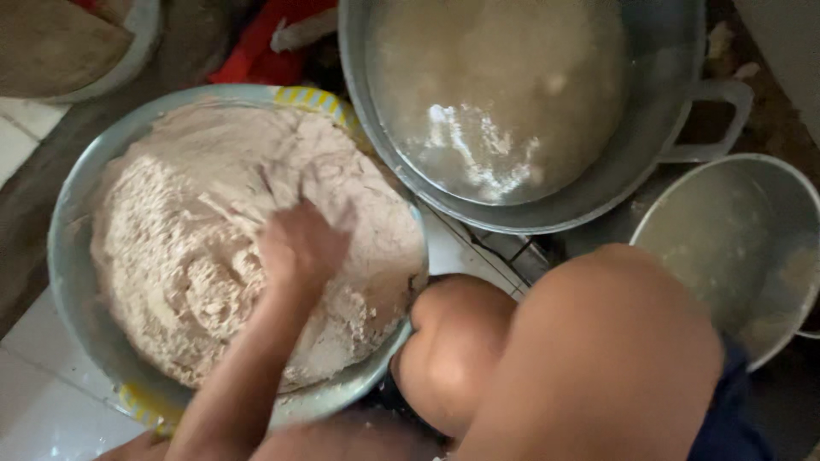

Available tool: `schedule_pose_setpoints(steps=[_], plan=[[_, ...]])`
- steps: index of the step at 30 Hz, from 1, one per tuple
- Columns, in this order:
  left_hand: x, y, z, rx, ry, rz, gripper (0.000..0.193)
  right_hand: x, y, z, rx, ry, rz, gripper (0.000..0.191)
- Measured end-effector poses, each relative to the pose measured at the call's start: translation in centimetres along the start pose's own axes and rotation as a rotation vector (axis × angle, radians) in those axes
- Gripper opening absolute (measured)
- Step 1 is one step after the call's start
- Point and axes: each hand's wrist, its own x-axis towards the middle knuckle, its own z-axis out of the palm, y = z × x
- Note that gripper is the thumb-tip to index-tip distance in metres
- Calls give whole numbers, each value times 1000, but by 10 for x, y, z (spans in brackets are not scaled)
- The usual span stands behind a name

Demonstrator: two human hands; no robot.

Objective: The person sits on the floor beside a large basin of thick dough and a pot of water. They repeatedly pinch off portions of dough with one hand, shape them against a small scoop held in the other hand, and drop the formed balls into the water, where finished balls accumulate.

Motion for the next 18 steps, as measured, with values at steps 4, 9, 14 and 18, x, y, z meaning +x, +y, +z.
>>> schedule_pose_setpoints(steps=[4, 9, 14, 18], plan=[[-46, 24, 32, 69, 160, 183, 85, 28, -3, -6, 4, 55, 144, 46], [-8, 51, 32, 21, 388, 290, 84, 21, 83, 2, -44, 212, 328, 45], [38, 22, 7, 75, 447, 199, 85, -28, 146, 10, -265, 209, 775, 49], [40, 19, 19, -10, 503, 260, 74, -68, 163, 23, -91, 223, 911, 47]])
